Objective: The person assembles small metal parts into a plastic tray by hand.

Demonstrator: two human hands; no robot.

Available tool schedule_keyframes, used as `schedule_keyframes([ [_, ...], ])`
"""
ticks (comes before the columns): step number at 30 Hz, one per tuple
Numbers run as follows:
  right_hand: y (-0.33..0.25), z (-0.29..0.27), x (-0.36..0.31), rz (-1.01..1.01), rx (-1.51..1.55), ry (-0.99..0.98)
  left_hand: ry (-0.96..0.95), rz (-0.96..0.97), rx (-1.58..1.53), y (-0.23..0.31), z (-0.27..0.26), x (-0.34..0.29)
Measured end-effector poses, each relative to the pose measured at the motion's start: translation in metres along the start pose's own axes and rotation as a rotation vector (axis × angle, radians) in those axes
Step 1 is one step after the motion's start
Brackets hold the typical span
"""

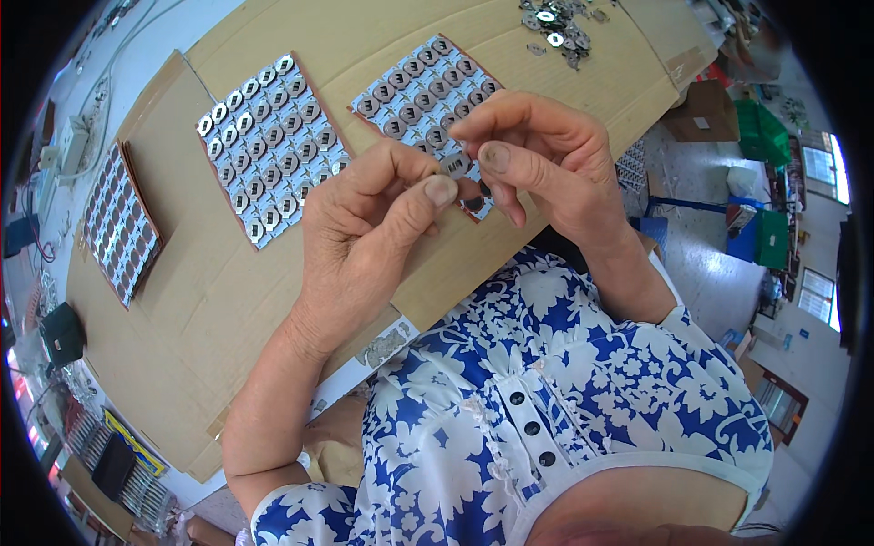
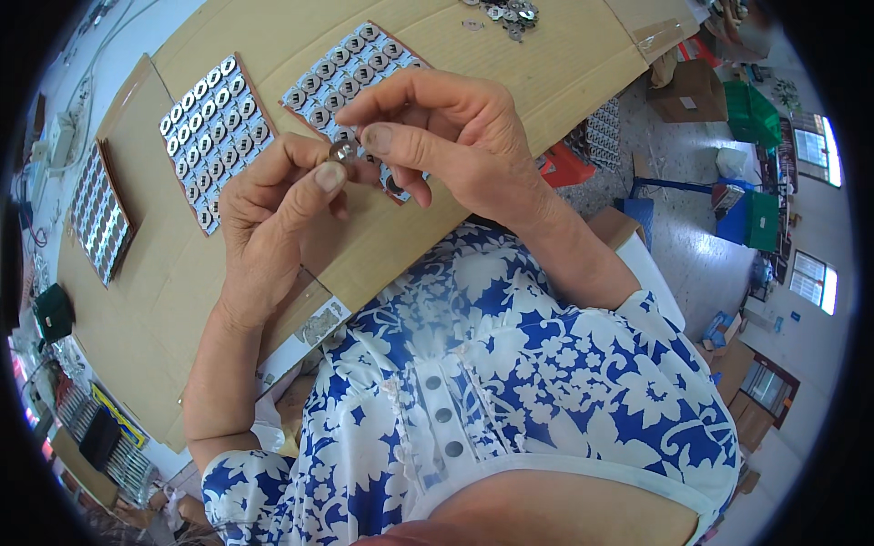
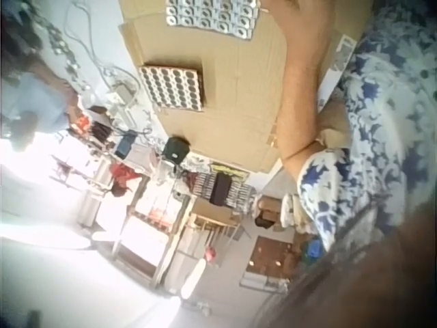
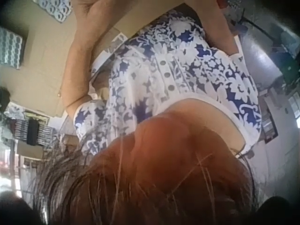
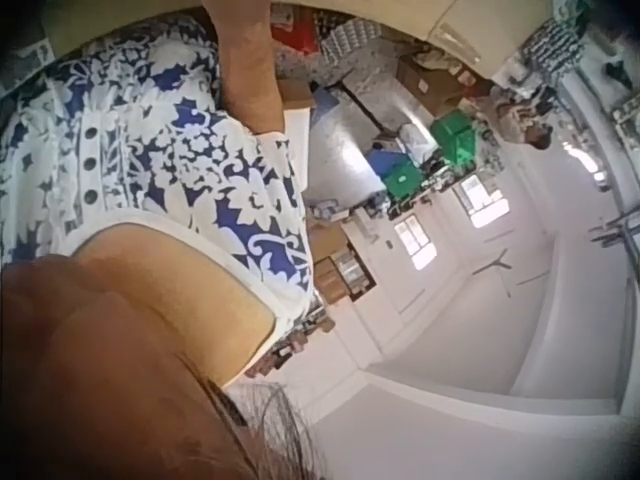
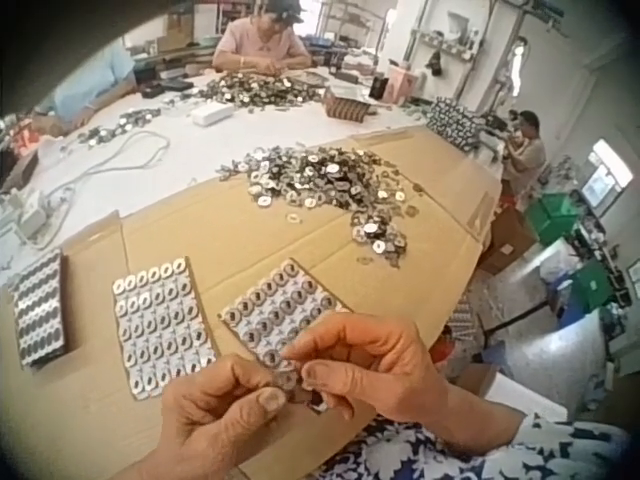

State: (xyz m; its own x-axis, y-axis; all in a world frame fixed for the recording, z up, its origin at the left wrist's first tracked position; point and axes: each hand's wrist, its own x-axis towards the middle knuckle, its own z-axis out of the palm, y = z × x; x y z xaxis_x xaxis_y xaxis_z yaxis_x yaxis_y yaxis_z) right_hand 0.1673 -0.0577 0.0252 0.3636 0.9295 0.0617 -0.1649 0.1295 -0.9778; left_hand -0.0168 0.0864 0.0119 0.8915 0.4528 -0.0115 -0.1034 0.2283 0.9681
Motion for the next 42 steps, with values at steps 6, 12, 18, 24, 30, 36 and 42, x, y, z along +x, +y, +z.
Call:
schedule_keyframes([
  [6,-0.009,0.003,-0.005,0.105,-0.074,0.024,-0.04,-0.117,-0.175,-0.003,0.001,-0.002],
  [12,-0.007,-0.01,-0.007,0.152,-0.146,-0.076,0.002,-0.117,-0.092,-0.004,0.012,-0.002],
  [18,-0.008,0.002,-0.001,-0.566,-0.996,-0.131,-0.044,0.035,0.296,-0.019,0.006,-0.006],
  [24,-0.001,-0.016,-0.002,-0.159,-0.849,-0.103,0.036,0.063,0.353,-0.017,0.005,-0.005],
  [30,0.016,-0.021,-0.006,-0.132,-0.693,0.089,0.119,-0.006,0.24,-0.022,0.0,0.003],
  [36,-0.002,-0.041,-0.034,-0.108,-0.834,0.028,0.116,-0.035,0.135,-0.024,-0.004,0.002],
  [42,0.005,-0.021,-0.06,-0.143,-0.947,-0.022,0.073,-0.019,0.192,-0.023,-0.005,0.003],
])
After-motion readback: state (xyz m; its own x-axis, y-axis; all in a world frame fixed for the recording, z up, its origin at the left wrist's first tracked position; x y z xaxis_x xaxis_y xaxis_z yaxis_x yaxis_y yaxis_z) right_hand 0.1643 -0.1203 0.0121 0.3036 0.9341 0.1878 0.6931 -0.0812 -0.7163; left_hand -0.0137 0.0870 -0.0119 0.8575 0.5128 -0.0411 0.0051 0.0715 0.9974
